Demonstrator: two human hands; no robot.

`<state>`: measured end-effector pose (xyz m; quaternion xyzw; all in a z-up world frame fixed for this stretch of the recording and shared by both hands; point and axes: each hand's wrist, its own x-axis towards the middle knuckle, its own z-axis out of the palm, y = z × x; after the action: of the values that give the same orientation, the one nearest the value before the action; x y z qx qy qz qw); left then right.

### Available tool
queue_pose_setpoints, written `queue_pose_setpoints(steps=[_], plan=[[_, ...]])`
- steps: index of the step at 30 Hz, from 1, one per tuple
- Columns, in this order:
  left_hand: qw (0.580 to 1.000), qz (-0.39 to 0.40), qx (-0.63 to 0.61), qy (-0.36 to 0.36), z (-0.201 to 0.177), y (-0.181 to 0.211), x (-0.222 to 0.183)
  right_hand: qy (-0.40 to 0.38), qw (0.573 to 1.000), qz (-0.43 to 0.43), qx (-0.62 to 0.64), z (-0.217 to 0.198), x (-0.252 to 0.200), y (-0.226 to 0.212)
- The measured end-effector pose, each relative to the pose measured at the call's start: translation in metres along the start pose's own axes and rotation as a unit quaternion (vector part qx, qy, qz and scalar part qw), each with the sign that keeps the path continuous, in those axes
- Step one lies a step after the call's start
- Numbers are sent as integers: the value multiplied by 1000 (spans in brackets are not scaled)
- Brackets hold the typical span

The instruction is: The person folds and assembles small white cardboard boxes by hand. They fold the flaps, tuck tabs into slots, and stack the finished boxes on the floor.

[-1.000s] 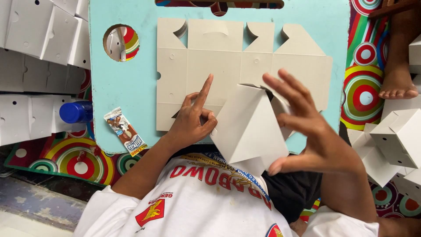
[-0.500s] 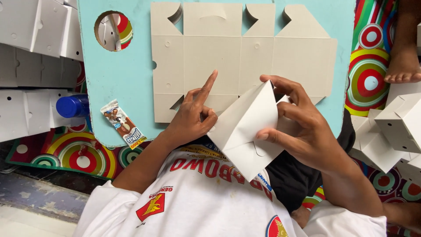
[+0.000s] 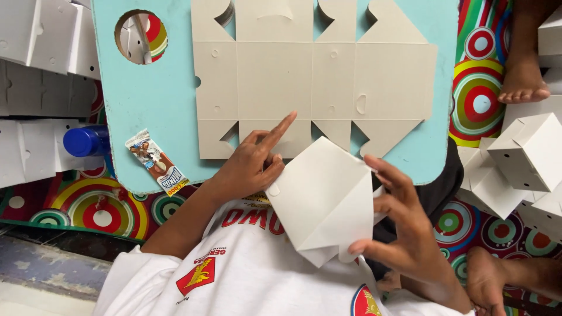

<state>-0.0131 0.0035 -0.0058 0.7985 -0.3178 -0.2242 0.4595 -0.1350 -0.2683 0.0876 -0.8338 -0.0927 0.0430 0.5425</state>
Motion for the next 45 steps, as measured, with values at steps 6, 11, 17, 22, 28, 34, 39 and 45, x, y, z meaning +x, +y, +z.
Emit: queue_pose_setpoints(steps=[6,11,17,22,28,34,39,45], plan=[[998,-2,57,-37,12,8,-16,-48,999,2,17,6,-37,0],[997,-14,45,-62,17,20,-25,79,992,48,83,34,-56,14],[994,25,89,-63,35,7,-38,209,975,31,69,63,-65,28],[991,30,130,-6,46,-1,-52,232,971,8,62,75,-78,31],[977,0,204,63,42,14,-77,259,964,20,50,97,-89,38],[957,-118,266,15,10,34,-78,275,958,31,80,96,-71,43],[978,-128,166,24,-1,54,-102,272,959,12,82,95,-56,30],[979,-82,185,37,-4,54,-111,223,973,-22,62,128,-28,44]])
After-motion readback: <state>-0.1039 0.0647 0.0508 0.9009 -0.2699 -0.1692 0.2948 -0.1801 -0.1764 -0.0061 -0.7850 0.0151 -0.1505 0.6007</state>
